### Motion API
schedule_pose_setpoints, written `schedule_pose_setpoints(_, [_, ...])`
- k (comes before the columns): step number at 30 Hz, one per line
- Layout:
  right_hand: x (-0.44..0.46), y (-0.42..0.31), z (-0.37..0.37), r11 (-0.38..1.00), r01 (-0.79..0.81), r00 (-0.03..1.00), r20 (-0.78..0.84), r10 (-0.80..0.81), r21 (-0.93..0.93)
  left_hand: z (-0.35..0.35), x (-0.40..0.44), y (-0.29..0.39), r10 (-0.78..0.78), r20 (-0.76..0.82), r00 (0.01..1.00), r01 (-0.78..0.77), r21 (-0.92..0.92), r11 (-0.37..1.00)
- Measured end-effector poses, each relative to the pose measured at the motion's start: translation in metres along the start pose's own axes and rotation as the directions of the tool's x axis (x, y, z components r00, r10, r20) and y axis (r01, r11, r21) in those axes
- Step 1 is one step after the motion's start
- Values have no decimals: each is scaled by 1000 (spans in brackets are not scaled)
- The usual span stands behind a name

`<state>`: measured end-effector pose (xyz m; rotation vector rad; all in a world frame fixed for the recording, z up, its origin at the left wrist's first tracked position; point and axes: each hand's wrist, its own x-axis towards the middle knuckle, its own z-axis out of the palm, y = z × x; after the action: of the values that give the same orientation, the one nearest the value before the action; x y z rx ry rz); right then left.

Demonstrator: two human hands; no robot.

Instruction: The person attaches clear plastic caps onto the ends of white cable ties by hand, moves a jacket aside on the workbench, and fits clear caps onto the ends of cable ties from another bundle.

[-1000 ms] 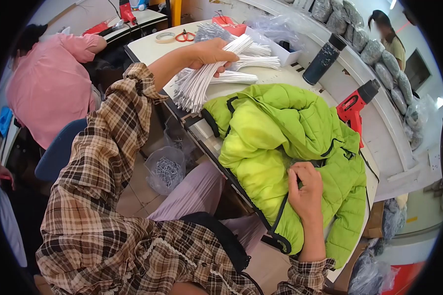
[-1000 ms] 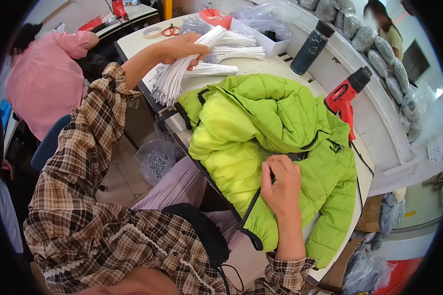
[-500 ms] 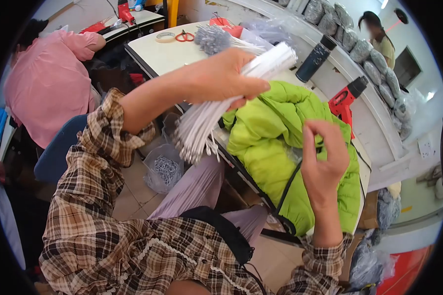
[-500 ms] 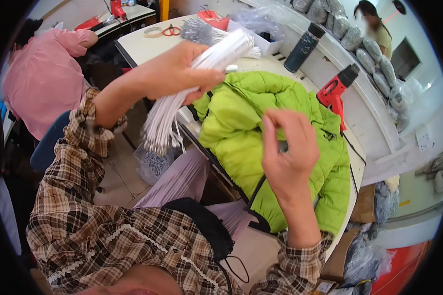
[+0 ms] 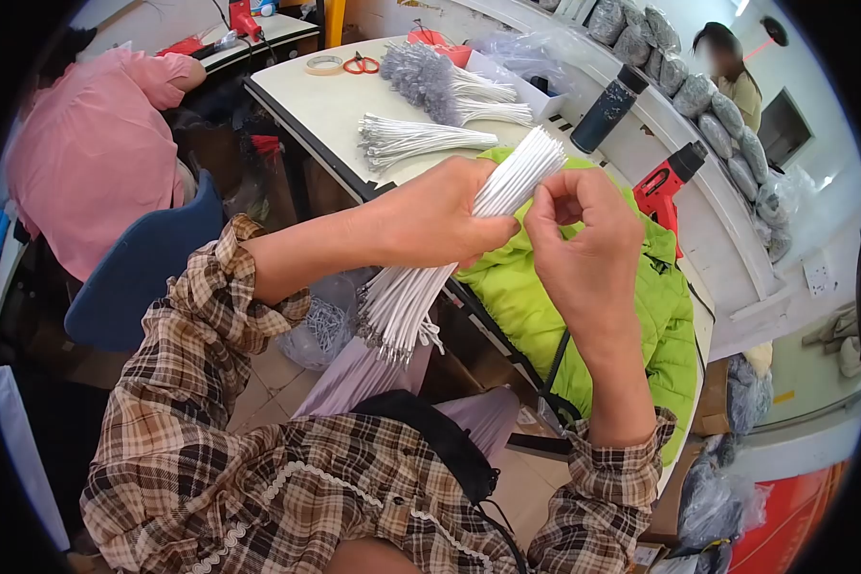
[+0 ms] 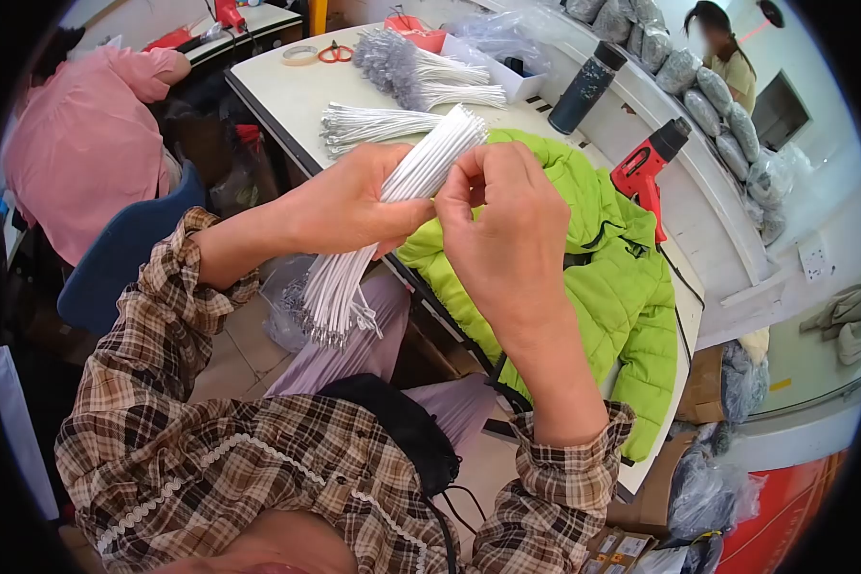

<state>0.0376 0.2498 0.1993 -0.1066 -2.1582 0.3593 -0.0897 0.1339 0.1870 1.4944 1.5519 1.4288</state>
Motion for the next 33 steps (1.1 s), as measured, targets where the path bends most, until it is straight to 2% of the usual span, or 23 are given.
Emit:
schedule_pose_setpoints(5, [-3, 2, 8, 988, 48, 999, 11, -47, -146, 0, -6, -7, -38, -26, 999, 38, -19, 999])
schedule_pose_setpoints(10, [5, 16, 10, 968, 105, 989, -80, -126, -228, -8, -14, -8, -135, 70, 988, 141, -101, 985])
schedule_pose_setpoints(15, [15, 36, 12, 988, -20, 995, -98, 5, -154, -17, -14, -18, -180, 154, 972, 203, -147, 968])
schedule_pose_setpoints(17, [25, 54, 6, 985, -52, 993, -109, 35, -164, -18, -21, -22, -173, 256, 951, 216, -149, 965])
schedule_pose_setpoints(19, [41, 85, -9, 950, -302, 944, -167, 286, -78, -21, -27, -28, -160, 358, 920, 226, -152, 962])
schedule_pose_setpoints(20, [49, 97, -11, 950, -302, 944, -162, 286, -83, -23, -29, -31, -158, 358, 920, 226, -158, 961])
schedule_pose_setpoints(24, [82, 146, -11, 890, -420, 892, 103, 441, -176, -36, -34, -43, -182, 303, 935, 265, -262, 928])
schedule_pose_setpoints(27, [104, 183, 8, 855, -485, 844, 161, 512, -182, -45, -39, -51, -195, 249, 949, 270, -321, 908])
schedule_pose_setpoints(30, [113, 235, 39, 826, -478, 825, 170, 539, -297, -57, -43, -57, -221, 191, 956, 279, -373, 885])
schedule_pose_setpoints(33, [112, 307, 70, 844, -475, 776, 334, 535, -249, -68, -45, -62, -237, 105, 966, 259, -416, 872])
